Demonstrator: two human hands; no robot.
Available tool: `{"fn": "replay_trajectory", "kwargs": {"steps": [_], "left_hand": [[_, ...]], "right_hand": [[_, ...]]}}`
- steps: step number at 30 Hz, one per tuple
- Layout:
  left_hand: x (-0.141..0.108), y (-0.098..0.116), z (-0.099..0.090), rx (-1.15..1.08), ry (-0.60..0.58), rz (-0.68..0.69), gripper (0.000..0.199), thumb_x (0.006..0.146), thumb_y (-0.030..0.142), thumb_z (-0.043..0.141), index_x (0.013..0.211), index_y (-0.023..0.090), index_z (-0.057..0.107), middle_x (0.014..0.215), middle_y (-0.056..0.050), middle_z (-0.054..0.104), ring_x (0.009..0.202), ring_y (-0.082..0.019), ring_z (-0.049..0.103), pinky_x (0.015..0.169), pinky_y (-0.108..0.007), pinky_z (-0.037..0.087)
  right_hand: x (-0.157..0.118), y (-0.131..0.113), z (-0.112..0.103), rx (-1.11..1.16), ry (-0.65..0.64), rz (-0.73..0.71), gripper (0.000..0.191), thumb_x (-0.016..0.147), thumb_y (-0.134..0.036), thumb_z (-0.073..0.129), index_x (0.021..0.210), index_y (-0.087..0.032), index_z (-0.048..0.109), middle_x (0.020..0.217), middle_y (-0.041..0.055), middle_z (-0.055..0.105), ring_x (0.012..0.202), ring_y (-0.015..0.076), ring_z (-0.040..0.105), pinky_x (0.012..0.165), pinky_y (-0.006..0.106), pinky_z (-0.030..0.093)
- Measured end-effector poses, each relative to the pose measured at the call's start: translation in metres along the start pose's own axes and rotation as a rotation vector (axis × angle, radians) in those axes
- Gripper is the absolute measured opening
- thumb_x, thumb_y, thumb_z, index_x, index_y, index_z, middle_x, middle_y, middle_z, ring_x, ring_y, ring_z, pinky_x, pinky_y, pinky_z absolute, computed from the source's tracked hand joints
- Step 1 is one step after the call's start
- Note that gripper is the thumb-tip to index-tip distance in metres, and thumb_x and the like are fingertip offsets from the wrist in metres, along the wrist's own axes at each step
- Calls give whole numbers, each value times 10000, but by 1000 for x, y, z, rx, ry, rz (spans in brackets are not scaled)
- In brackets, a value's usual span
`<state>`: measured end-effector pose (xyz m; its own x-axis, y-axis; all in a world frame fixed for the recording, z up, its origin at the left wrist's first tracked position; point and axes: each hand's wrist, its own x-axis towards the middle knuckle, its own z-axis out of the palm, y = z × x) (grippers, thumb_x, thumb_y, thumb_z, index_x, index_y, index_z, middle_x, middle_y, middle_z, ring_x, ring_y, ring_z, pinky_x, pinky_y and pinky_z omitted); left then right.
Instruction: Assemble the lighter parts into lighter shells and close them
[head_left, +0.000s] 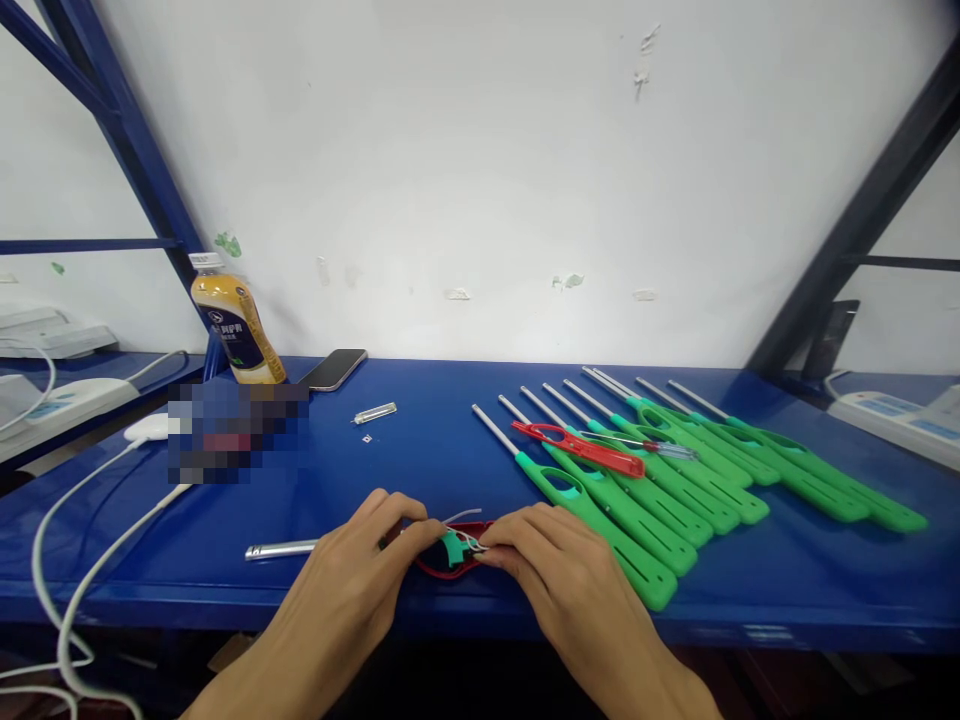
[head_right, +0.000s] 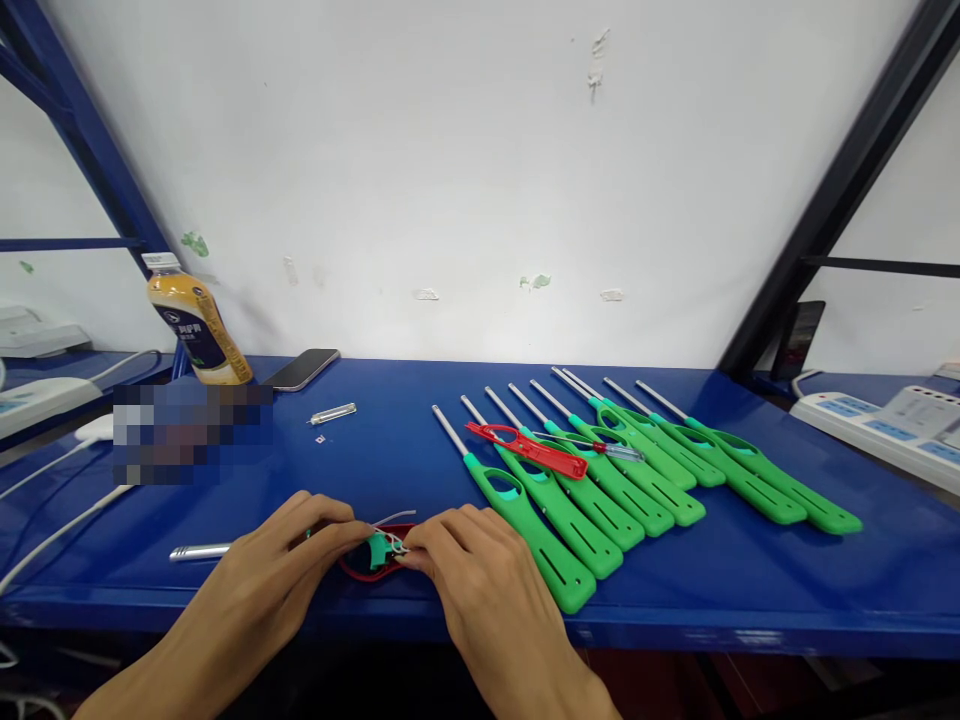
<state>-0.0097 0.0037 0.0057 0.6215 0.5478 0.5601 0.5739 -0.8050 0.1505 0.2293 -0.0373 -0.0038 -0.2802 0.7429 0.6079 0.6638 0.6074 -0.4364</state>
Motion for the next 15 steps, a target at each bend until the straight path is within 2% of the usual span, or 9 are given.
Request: {"fn": "replay_trajectory", "kwargs": {"steps": [15], "left_hand": [[2,-2,2,-15,19,21,407,1051,-18,398,1285,233,616,1087,-37,627,902,-174,576,759,-285,490]], "right_hand": [[-1,1,1,34,-3,23,148,1098,-216,561,1003,-237,672,930,-25,736,822,181,661,782,340,456]]}}
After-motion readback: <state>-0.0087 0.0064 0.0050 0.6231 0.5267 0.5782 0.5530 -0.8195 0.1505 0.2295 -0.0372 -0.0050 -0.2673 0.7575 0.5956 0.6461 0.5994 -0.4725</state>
